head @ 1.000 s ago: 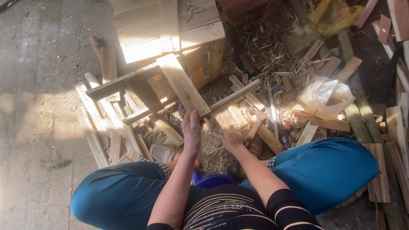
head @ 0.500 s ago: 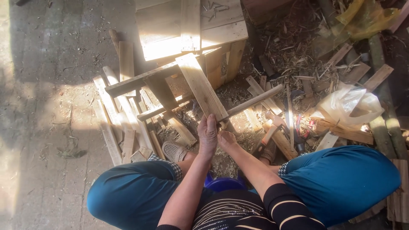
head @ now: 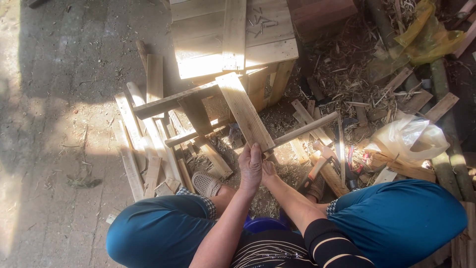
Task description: The person sits on the ground assembling a small wooden stool frame. They fit wooden slats and dowels into the frame joints by hand, press pieces into place, and use a hammer to drive a piece into the assembly, then continue fitting small wooden parts by hand.
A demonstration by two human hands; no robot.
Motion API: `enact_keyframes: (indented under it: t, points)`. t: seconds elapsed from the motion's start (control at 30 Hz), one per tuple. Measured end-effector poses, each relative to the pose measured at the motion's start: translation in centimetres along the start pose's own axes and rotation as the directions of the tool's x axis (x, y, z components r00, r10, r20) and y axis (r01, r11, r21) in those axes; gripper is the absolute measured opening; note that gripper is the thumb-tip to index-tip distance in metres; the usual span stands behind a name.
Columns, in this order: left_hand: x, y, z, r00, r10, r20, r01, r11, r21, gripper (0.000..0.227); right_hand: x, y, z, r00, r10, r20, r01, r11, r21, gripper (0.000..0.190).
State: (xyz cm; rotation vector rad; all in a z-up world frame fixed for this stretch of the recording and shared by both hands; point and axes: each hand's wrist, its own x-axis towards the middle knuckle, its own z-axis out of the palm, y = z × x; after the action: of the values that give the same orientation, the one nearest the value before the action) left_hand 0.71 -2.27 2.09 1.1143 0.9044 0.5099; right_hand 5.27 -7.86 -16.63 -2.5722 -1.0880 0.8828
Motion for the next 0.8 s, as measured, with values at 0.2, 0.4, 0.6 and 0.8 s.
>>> enact_keyframes:
  t: [0.2,0.4,0.6,0.8]
  points:
    - [0.1,-0.9,-0.2,1.000,0.006,0.015,-0.006,1.000,0.007,0.039,-3.5,1.2,-1.6,1.000,0.001,0.007,-0.001,0.999,0.036,0.026]
    - [0.1,-1.1,-0.4,0.999,0.027,0.032,-0.027,1.000,-0.009,0.039,-10.4,5.4,-0.8,0.999,0.014,0.032,-0.017,0.996,0.087,0.029]
    - [0.0,-0.9,-0.4,0.999,0.030,0.037,-0.030,1.000,-0.010,0.038,-6.6,0.4,-1.2,0.999,0.012,0.039,-0.017,0.991,0.135,0.031]
    - [0.1,-1.4,-0.5,0.999,0.024,0.025,-0.023,0.998,-0.052,0.036,-4.1,-0.1,0.7,0.999,0.001,0.046,-0.009,0.984,0.176,0.034]
